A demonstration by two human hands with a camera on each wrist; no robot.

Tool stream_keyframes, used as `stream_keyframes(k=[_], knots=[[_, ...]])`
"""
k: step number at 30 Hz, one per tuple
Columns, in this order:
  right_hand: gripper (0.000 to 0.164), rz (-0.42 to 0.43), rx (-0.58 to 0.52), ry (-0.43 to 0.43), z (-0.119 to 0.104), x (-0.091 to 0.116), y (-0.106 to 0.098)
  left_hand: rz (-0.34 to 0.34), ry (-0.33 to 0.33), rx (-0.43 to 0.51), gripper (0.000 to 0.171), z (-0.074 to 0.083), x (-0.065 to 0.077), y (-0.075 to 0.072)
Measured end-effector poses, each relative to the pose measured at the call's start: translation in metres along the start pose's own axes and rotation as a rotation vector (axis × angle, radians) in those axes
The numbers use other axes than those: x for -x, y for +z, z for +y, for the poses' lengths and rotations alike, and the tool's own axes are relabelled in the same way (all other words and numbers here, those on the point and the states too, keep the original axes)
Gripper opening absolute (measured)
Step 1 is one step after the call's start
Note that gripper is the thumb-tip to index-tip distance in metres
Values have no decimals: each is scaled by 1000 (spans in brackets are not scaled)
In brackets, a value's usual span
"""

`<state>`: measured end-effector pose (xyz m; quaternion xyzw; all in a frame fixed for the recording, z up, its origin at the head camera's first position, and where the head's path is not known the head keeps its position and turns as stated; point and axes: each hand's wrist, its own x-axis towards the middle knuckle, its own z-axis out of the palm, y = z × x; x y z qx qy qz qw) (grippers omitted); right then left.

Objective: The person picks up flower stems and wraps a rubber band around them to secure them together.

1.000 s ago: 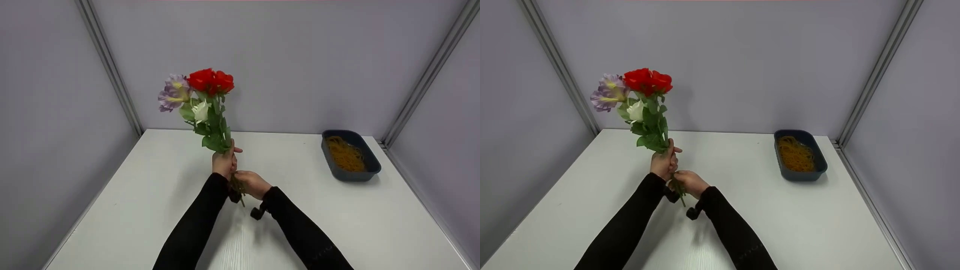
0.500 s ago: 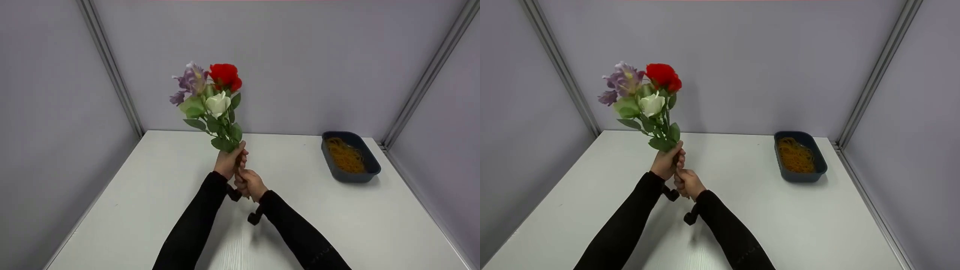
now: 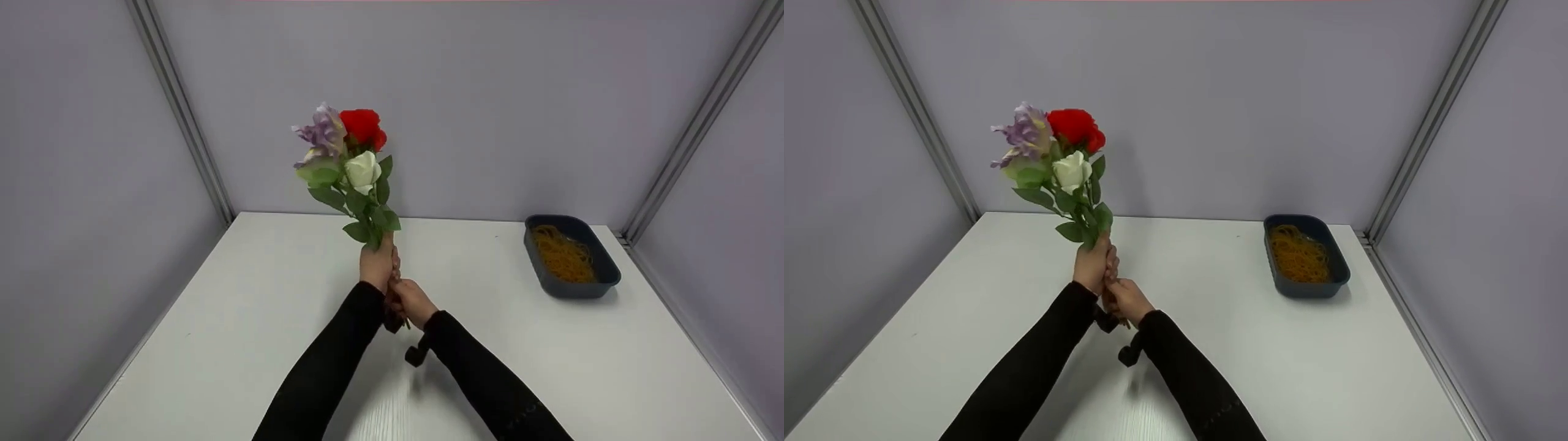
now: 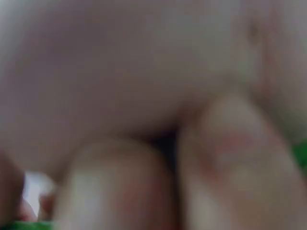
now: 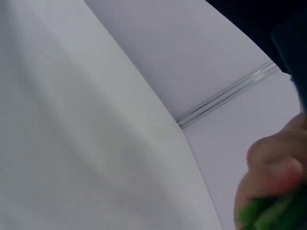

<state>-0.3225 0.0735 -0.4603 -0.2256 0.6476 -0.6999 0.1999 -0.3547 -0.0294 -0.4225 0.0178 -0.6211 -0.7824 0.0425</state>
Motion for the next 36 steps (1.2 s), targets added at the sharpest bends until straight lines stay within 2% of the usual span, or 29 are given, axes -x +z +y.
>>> stream_keyframes(k=[5,7,9,11,12,14,17,19,21,23,26,28,31,34,36], knots=[[37,62,-7,-105,-2,-2,7,97,93,-172,44,-1,-6,-1],[39,97,16,-162,3,-5,5,120,95,-173,37,1,-7,-2],[39,108,-2,-201,11,-8,1,124,79,-117,31,4,-8,-1],[40,89,-44,-211,19,-11,-3,88,54,-71,30,7,-8,-1],[41,67,-78,-208,22,-13,-5,55,40,-40,31,8,-7,-2],[39,27,-179,-165,23,-13,-6,-57,23,21,33,10,-8,-5],[41,-66,-339,-95,21,-11,-7,-287,4,117,38,13,-9,-11],[42,-139,-429,-62,20,-9,-9,-438,-24,199,31,14,-10,-15],[43,-217,-491,-40,19,-8,-10,-560,-48,263,24,15,-11,-20],[44,-291,-540,-17,20,-6,-12,-646,-69,298,24,14,-10,-24],[46,-377,-597,33,22,-4,-15,-698,-60,306,37,12,-7,-25],[46,-415,-621,59,22,-3,-17,-659,-63,302,48,11,-5,-21],[46,-389,-615,87,21,-4,-18,-480,-100,291,54,12,-2,-12],[44,-275,-548,99,21,-6,-16,-238,-138,268,57,12,0,-3],[43,-170,-475,103,21,-7,-13,-110,-158,247,57,12,1,0]])
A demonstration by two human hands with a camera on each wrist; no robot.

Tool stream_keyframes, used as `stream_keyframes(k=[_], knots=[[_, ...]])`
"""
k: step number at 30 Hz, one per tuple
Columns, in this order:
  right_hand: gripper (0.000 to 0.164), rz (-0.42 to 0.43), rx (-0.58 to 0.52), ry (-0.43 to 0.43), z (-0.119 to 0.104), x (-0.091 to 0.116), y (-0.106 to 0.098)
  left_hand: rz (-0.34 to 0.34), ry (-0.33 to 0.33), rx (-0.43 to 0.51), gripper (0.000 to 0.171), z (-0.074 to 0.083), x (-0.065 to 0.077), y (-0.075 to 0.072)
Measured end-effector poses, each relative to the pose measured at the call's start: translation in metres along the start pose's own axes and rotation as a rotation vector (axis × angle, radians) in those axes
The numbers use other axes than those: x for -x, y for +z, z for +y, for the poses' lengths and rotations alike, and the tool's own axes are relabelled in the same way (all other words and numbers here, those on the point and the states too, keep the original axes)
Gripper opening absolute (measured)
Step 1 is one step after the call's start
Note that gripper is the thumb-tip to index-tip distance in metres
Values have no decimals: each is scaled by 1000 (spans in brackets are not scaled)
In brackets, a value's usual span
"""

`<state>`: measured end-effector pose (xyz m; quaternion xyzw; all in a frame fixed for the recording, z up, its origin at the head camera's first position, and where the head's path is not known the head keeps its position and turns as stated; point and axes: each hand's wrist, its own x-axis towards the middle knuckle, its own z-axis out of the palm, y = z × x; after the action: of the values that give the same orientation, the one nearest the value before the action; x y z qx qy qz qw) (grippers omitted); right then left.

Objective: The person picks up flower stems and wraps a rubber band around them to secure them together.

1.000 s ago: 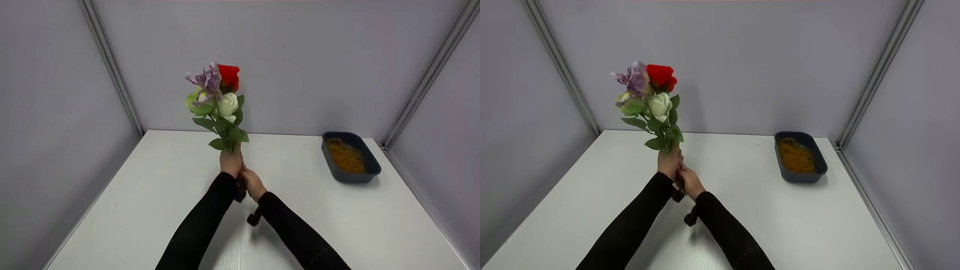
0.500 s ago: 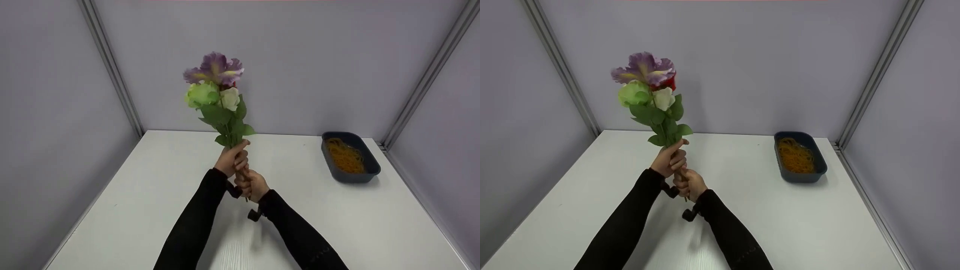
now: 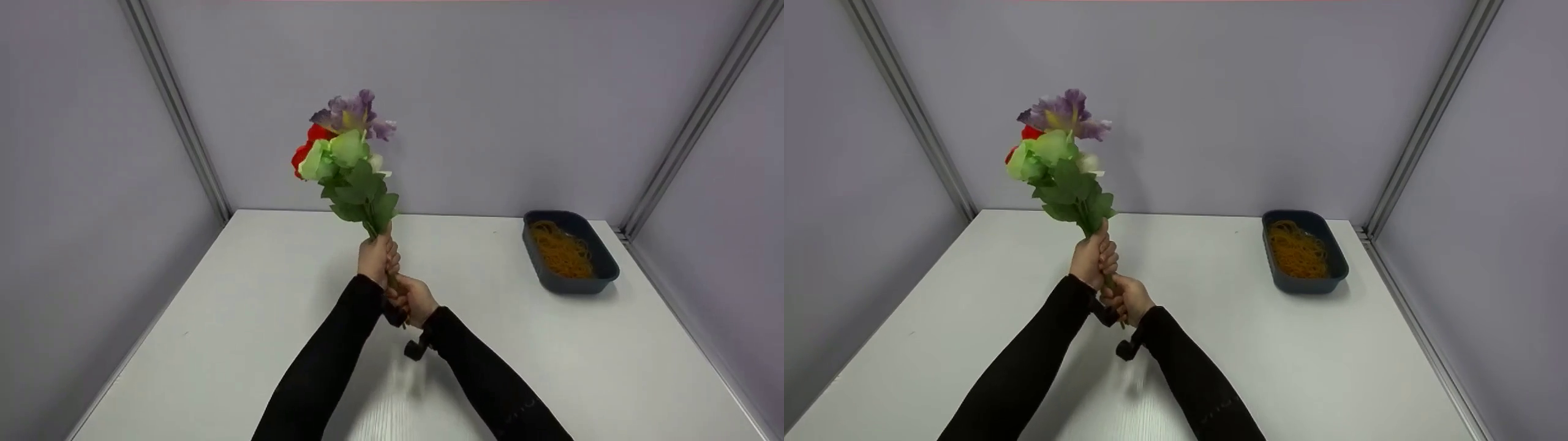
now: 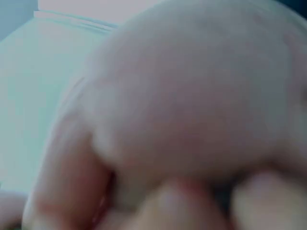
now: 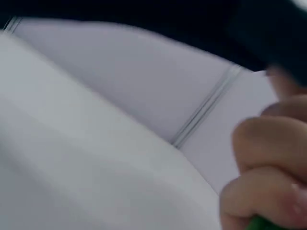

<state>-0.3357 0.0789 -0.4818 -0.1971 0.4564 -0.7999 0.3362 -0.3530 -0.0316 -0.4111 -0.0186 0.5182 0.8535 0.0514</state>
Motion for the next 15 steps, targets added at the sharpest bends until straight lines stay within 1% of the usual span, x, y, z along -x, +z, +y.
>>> stream_keyframes(k=[1,3,5,7,9,10,12,15], knots=[[42,47,31,-10,0,-1,2,45,-2,-1,57,0,0,2],[41,143,116,-47,0,-2,5,95,-8,13,56,0,0,4],[41,209,203,-91,-2,-1,8,104,-8,37,55,0,-1,4],[42,235,290,-126,-5,2,11,96,6,76,53,-2,-2,3],[45,231,399,-146,-9,6,12,79,28,123,53,-4,-3,1],[48,217,435,-138,-10,8,11,73,40,153,53,-5,-3,-1],[54,183,507,-101,-13,10,6,57,55,228,54,-9,-4,-5],[63,145,619,-38,-16,15,-5,31,51,360,56,-13,-3,-9]])
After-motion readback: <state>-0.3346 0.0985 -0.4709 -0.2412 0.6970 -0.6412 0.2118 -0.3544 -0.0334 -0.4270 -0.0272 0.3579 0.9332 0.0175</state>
